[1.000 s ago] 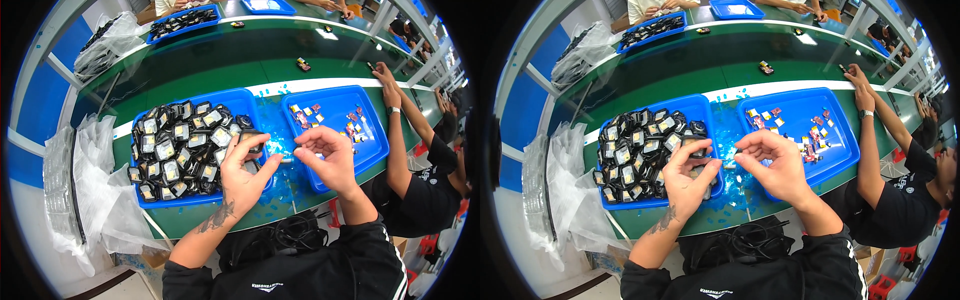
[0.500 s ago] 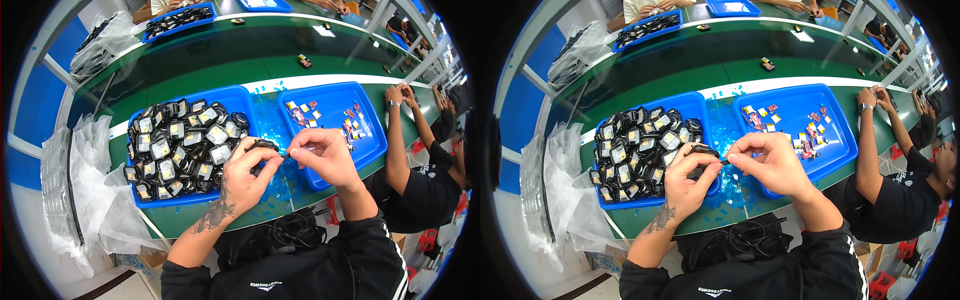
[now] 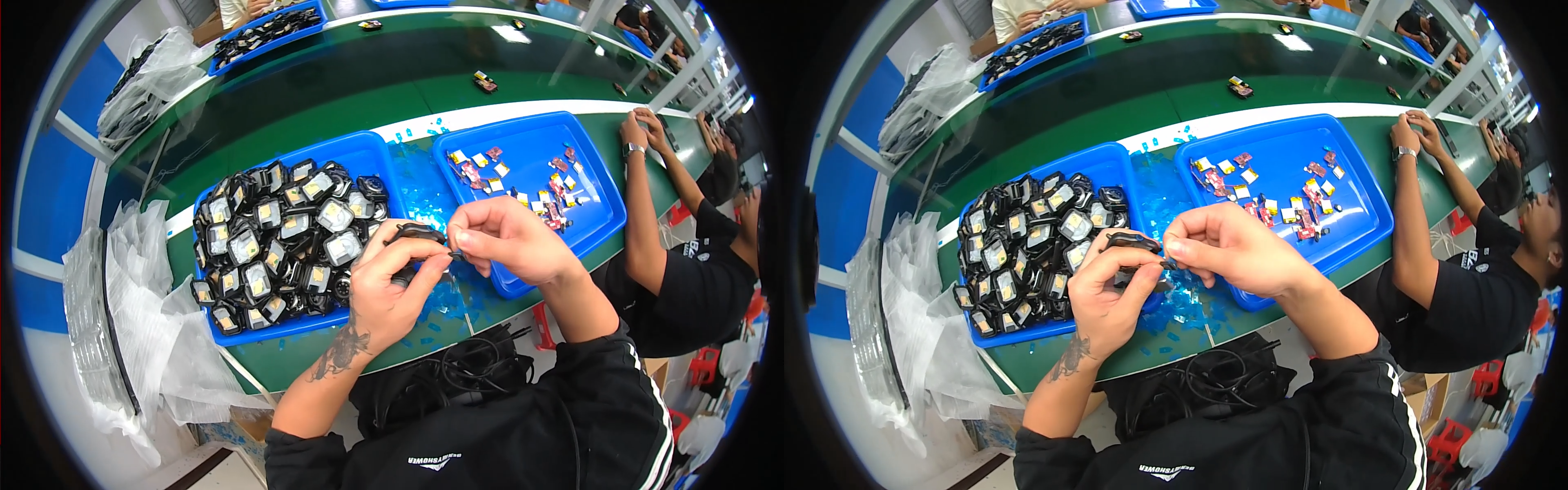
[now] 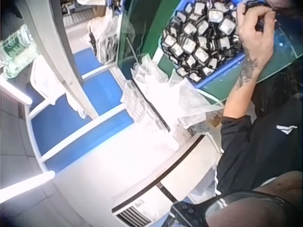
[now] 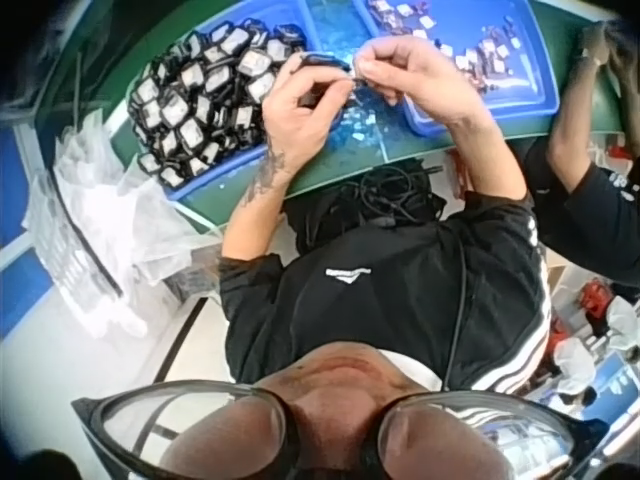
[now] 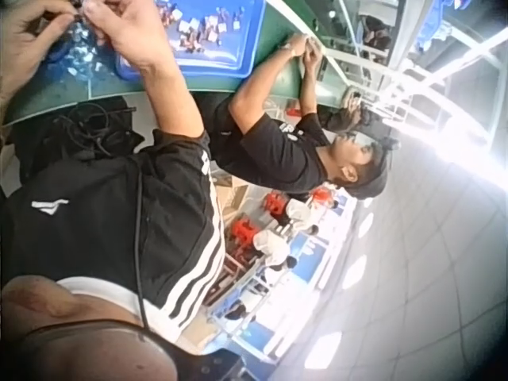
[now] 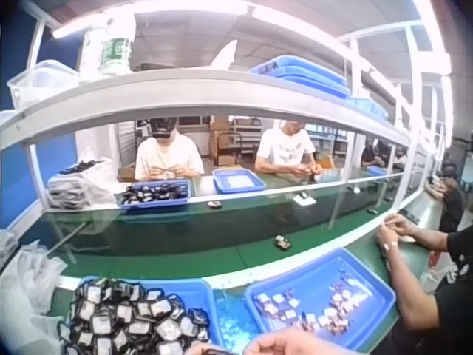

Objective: Assembling small LED panels by attaching plastic lenses or covers.

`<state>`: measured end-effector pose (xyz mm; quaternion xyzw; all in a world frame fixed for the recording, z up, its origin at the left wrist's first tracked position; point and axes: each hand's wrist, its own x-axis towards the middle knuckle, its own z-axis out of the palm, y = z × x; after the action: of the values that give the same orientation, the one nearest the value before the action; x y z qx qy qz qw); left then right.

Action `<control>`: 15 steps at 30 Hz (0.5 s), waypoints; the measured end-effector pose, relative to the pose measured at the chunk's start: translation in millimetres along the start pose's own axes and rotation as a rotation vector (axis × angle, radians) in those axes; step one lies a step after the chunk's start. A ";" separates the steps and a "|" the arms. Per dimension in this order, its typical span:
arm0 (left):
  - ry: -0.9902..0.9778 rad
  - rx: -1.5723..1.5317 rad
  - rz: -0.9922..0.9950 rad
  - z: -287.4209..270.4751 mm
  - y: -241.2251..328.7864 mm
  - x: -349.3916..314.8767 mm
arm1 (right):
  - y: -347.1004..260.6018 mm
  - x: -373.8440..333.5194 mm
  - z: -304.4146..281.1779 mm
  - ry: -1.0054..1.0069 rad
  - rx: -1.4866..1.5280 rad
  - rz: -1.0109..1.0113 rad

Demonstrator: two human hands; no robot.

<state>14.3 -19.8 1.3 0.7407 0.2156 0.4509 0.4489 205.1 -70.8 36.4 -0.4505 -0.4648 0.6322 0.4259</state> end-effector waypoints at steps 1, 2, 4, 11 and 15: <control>0.010 -0.011 -0.022 -0.2 -0.2 -0.3 | 0.9 0.4 1.6 0.005 0.002 -0.001; 0.020 -0.022 -0.043 -0.5 -0.4 -0.5 | 2.1 0.6 3.8 0.022 0.030 -0.017; 0.025 -0.006 -0.085 -1.0 -0.2 -0.2 | 4.4 -0.2 8.3 0.099 0.037 -0.040; 0.068 -0.034 -0.210 -1.7 -6.6 -0.9 | 20.1 9.2 11.2 0.397 -1.036 -0.460; 0.093 -0.116 -0.249 -4.5 -10.3 -1.6 | 9.0 1.4 8.7 0.450 -0.592 -0.253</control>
<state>10.5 -13.7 -7.6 0.6595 0.3000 0.4373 0.5328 195.4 -73.1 28.8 -0.6206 -0.5737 0.2986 0.4433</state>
